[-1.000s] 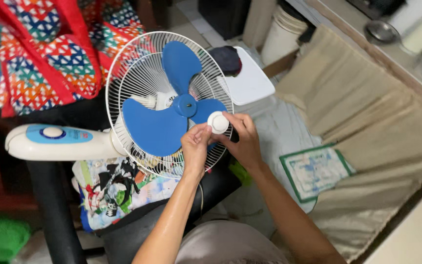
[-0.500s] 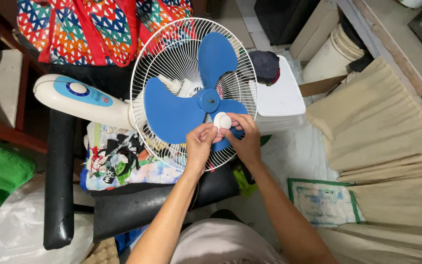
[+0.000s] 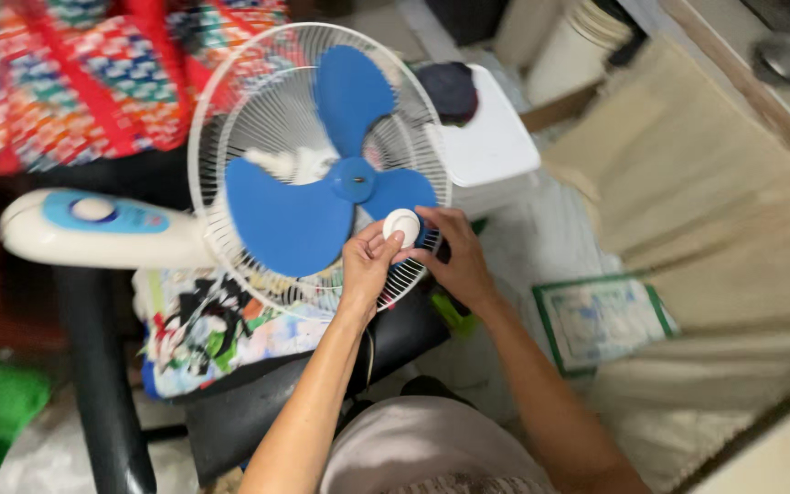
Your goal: The person assembles a table fan by attaching the blue fan blades to the motor hub, securing them with a white cap, and then fitting the front wire cage over the blades. The person uses both hands to align and tighten components.
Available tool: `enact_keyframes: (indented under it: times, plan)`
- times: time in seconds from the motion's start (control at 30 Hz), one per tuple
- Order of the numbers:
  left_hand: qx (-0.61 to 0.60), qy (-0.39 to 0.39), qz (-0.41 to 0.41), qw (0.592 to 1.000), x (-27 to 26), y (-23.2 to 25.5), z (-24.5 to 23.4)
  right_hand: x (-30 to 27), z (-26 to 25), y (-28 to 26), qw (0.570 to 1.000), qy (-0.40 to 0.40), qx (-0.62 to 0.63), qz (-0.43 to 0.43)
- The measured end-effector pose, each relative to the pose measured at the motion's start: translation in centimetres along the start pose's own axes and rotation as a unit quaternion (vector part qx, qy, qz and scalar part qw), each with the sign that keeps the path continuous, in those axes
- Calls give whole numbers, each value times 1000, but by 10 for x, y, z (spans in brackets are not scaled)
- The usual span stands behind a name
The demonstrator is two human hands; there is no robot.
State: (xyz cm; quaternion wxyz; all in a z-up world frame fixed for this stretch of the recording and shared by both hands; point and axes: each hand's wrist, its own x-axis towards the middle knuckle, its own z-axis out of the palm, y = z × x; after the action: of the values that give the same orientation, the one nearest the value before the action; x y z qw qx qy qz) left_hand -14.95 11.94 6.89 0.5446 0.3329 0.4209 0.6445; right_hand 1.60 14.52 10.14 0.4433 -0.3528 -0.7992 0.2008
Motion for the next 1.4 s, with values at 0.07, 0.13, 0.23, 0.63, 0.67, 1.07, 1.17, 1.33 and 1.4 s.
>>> enact_keyframes:
  times: [0.07, 0.13, 0.23, 0.63, 0.67, 1.07, 1.17, 1.33, 1.4]
  plan:
    - [4, -47, -28, 999, 1, -11, 15, -36, -29, 22, 995, 9, -32, 91]
    - [11, -97, -57, 994, 1, -23, 34, -87, -61, 48, 981, 30, -76, 176]
    - [24, -197, -107, 974, -9, -44, 63, -195, -117, 79, 930, 92, -136, 330]
    - [7, -348, -165, 923, -37, -68, 123, -532, -161, -25, 594, 235, -416, 648]
    - [2, -344, -159, 925, -33, -64, 122, -526, -158, -27, 598, 258, -388, 652]
    - [38, -301, 50, 952, -6, -23, 100, -113, -127, -6, 973, 182, 36, 138]
    - [173, -232, 126, 949, -5, -6, 91, -25, -64, -23, 982, 169, -19, 88]
    - [283, -58, 163, 943, 2, 19, 58, 29, -24, -28, 960, 141, 178, 165]
    - [147, -87, 161, 972, 3, 21, 49, 37, -23, -25, 948, 126, 246, 160]
